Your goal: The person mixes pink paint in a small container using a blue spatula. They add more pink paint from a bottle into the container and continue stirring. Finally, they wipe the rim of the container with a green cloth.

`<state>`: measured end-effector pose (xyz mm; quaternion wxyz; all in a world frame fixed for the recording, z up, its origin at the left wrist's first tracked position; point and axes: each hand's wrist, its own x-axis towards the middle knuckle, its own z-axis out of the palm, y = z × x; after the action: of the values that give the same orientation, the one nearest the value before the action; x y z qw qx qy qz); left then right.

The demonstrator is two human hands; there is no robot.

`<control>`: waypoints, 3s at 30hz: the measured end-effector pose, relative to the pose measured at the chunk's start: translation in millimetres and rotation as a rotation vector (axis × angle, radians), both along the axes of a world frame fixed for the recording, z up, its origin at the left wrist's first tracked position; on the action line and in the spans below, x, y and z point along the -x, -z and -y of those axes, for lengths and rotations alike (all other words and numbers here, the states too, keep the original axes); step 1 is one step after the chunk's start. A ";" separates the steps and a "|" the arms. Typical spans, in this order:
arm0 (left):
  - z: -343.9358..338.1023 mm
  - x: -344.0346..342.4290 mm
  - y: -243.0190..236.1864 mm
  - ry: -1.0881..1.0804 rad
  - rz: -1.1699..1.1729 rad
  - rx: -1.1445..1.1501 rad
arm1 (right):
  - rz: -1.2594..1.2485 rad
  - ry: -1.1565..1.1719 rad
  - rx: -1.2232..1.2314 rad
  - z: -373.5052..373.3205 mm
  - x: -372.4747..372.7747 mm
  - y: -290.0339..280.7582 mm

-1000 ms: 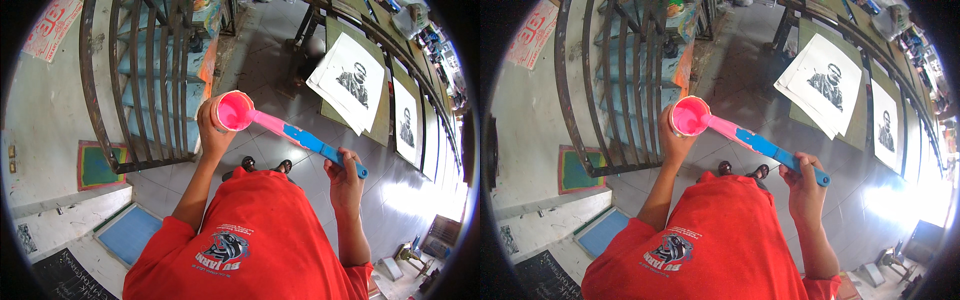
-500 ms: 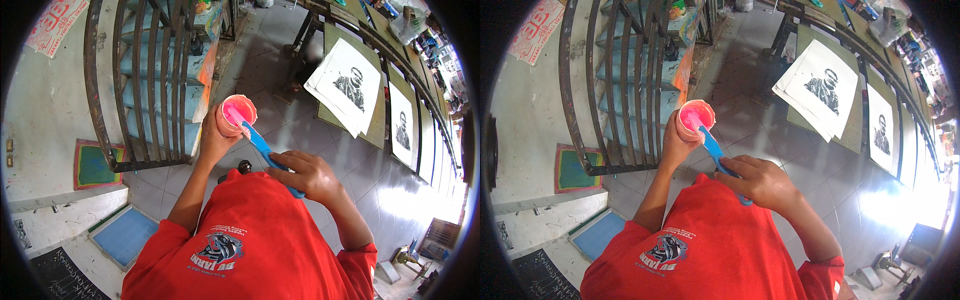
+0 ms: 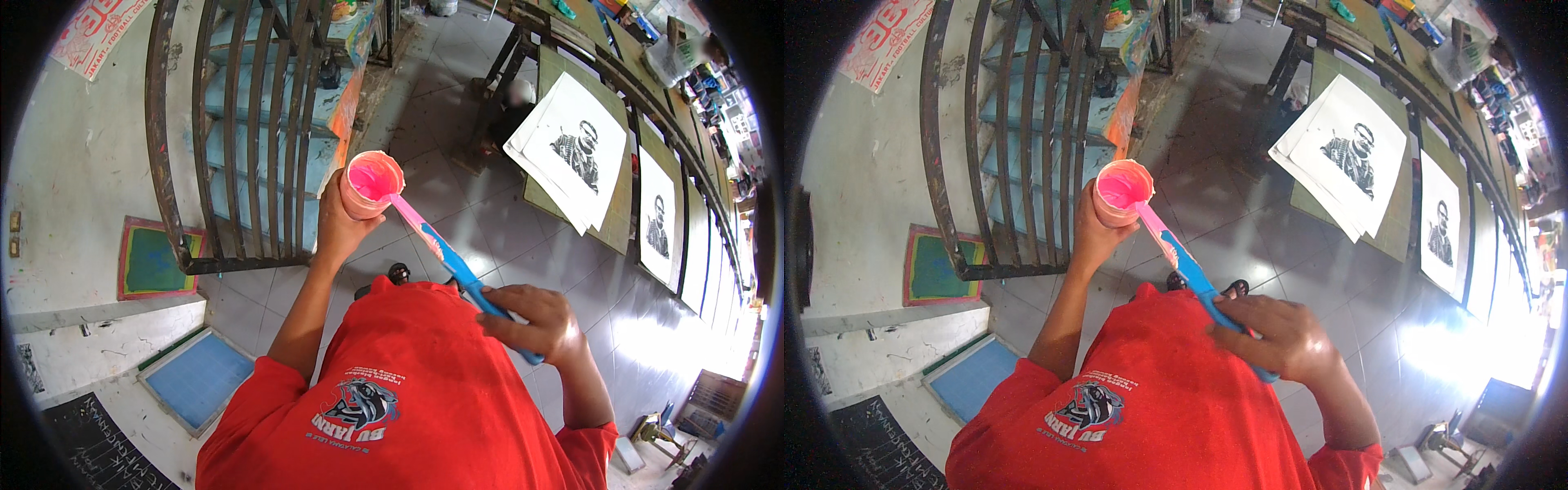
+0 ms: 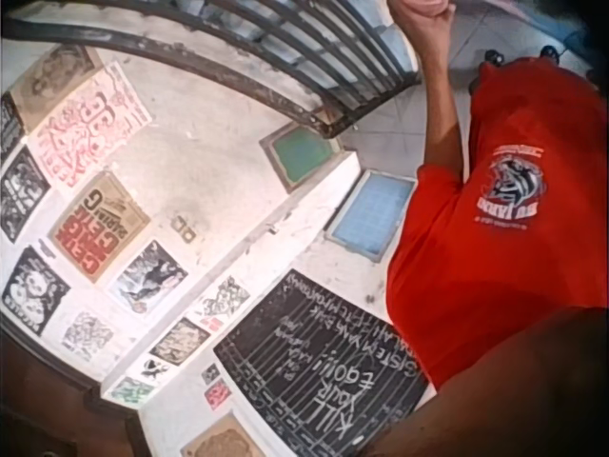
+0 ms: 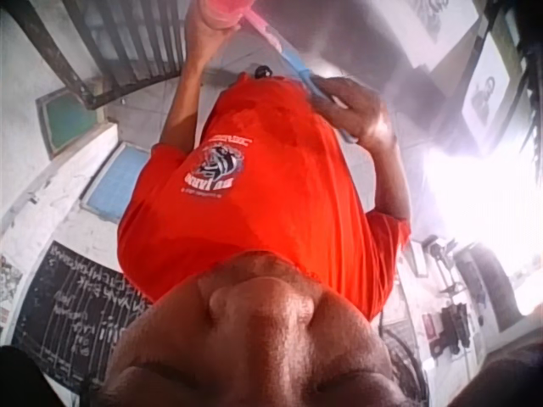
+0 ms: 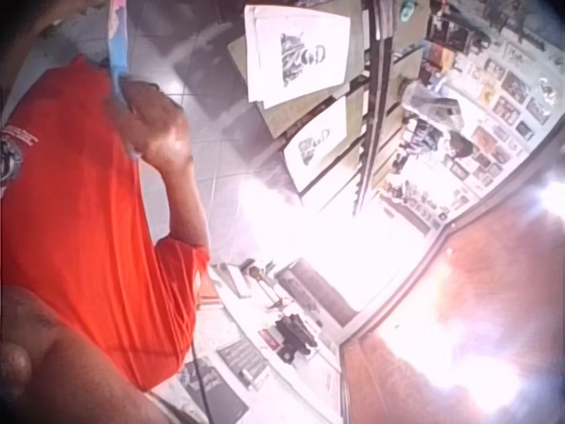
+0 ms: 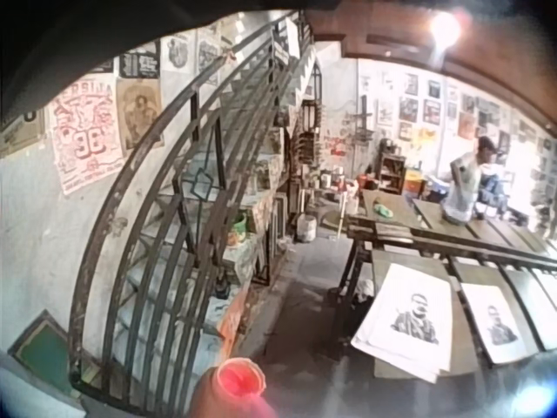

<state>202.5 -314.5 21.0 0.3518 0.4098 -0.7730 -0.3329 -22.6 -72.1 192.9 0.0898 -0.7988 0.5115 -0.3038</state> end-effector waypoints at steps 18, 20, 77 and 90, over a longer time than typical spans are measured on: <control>-34.7 79.4 -54.6 -0.005 -0.361 -0.055 | 2.451 0.484 -0.124 78.3 -46.2 94.0; -30.1 78.4 -55.4 -0.012 -0.379 -0.045 | 2.376 0.539 -0.097 72.4 -44.9 96.9; 17.7 11.2 -10.6 -0.016 -0.145 0.664 | 0.880 0.630 0.076 -1.4 -0.7 27.1; 20.0 1.2 4.2 0.066 -0.032 0.841 | 1.325 0.763 -0.305 8.8 -8.7 47.6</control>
<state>201.2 -334.5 16.8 0.4895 0.2002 -0.8487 -0.0058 -13.9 -80.9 145.3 0.3745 -0.1982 0.6268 -0.6539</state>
